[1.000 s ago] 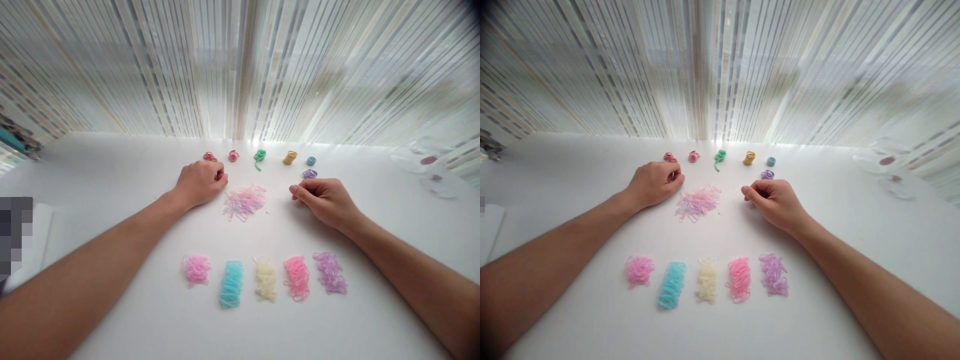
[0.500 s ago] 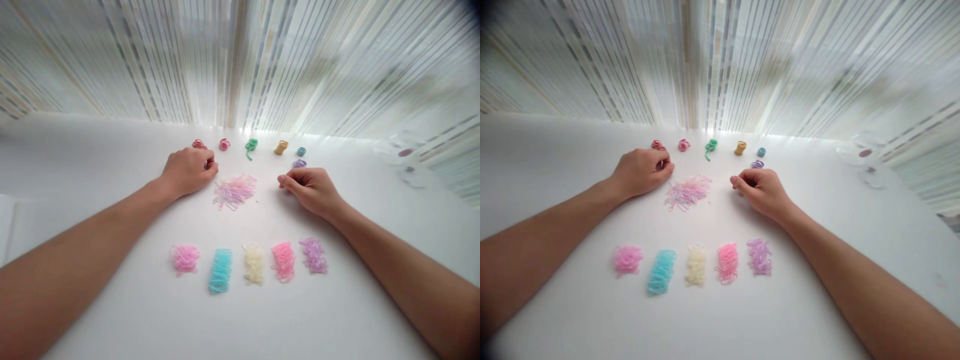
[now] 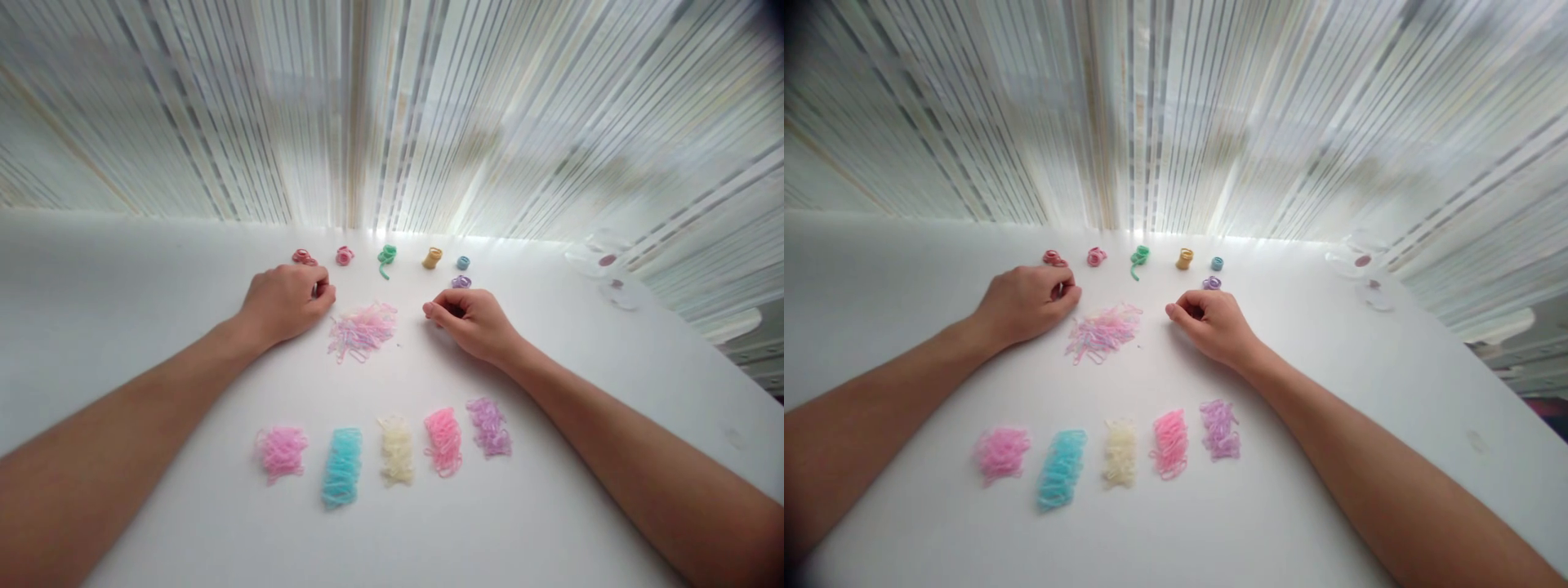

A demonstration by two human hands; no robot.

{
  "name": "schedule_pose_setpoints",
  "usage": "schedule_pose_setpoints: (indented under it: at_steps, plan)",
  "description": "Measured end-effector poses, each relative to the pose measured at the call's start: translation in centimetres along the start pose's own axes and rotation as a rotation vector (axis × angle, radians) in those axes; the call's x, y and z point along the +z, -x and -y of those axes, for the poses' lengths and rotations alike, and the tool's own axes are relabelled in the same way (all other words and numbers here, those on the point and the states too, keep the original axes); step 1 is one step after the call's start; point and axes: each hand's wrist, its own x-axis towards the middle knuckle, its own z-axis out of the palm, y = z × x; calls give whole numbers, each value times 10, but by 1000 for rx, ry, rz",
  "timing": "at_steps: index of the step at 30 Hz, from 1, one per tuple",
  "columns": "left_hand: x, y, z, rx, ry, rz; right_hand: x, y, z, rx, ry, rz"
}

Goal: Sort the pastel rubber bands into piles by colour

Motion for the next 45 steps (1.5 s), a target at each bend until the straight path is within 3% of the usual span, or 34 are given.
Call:
schedule_pose_setpoints:
  at_steps: [13,31,39,45]
  plan:
    - [1,0,-1,36,-6,-2,24,-16,15,-53,67,12]
    - [2,0,-3,27,-56,7,33,-18,14,-128,50,-16]
    - [2,0,-2,34,-28,9,26,-15,6,-73,-75,-23]
    - [0,0,-1,23,-23,11,5,-3,7,-2,-175,-4]
